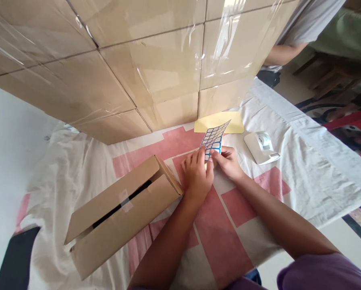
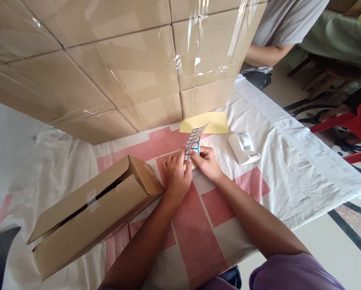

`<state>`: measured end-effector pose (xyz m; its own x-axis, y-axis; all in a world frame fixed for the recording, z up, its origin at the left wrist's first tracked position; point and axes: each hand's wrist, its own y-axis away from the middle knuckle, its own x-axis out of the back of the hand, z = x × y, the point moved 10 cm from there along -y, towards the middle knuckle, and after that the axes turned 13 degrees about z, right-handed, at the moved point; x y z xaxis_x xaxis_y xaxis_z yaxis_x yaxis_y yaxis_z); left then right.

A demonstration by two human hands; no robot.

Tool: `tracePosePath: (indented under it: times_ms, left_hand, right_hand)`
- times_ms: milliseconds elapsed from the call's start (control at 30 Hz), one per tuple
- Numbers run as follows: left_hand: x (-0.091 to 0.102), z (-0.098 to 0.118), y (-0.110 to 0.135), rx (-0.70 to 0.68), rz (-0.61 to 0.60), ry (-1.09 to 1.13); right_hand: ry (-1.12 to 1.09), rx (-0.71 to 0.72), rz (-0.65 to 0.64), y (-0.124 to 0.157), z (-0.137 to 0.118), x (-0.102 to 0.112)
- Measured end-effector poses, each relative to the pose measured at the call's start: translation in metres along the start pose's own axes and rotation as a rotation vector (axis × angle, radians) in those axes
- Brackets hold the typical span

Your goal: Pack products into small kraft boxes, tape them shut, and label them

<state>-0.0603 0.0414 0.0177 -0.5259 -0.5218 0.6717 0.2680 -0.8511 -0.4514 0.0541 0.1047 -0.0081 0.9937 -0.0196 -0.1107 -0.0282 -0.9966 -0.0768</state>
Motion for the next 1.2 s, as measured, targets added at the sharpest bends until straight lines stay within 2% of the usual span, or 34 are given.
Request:
tracePosePath:
  times_ms: [167, 300, 367, 400, 467, 533, 567, 600, 633, 667, 700, 833, 900, 1000, 1200]
  left_hand:
    - [0.006, -0.004, -0.003, 0.034, 0.049, 0.067]
    - [0.026, -0.006, -0.004, 0.018, 0.21, 0.17]
    - [0.03, -0.005, -0.002, 0.0, 0.256, 0.262]
    - [0.031, -0.007, 0.0, 0.009, 0.269, 0.325]
    - [0.027, -0.012, 0.003, 0.046, 0.287, 0.448]
    - [0.022, -0.02, 0.005, 0.092, 0.318, 0.518]
    - [0.02, -0.024, 0.006, 0.111, 0.335, 0.525]
    - [0.018, -0.028, 0.007, 0.126, 0.346, 0.524]
    - [0.016, -0.031, 0.007, 0.138, 0.354, 0.525]
    - [0.015, -0.033, 0.007, 0.146, 0.361, 0.527]
    - [0.015, -0.034, 0.007, 0.147, 0.366, 0.527]
    - [0.018, -0.034, 0.005, 0.115, 0.356, 0.511]
    - [0.019, -0.033, 0.005, 0.098, 0.35, 0.49]
    - [0.019, -0.033, 0.005, 0.075, 0.348, 0.457]
    - [0.02, -0.029, 0.005, 0.03, 0.339, 0.417]
  right_hand:
    - [0.032, -0.042, 0.004, 0.003, 0.005, 0.0]
    - [0.088, -0.048, -0.035, -0.004, 0.007, 0.002]
    - [0.184, -0.031, -0.025, -0.014, 0.009, 0.008]
    - [0.256, -0.009, 0.017, -0.02, 0.008, 0.016]
    - [0.439, 0.087, 0.196, -0.031, -0.003, 0.039]
    - [0.613, 0.274, 0.404, -0.033, -0.031, 0.059]
    - [0.67, 0.377, 0.451, -0.03, -0.047, 0.061]
    - [0.698, 0.462, 0.439, -0.026, -0.06, 0.057]
    - [0.691, 0.502, 0.369, -0.024, -0.069, 0.05]
    - [0.65, 0.48, 0.258, -0.022, -0.071, 0.04]
    - [0.583, 0.4, 0.128, -0.021, -0.067, 0.03]
    - [0.26, -0.092, -0.369, 0.003, -0.03, -0.013]
    - [0.152, -0.258, -0.523, 0.017, -0.016, -0.026]
    - [0.079, -0.327, -0.551, 0.019, -0.011, -0.028]
    - [-0.014, -0.248, -0.519, 0.01, -0.028, -0.022]
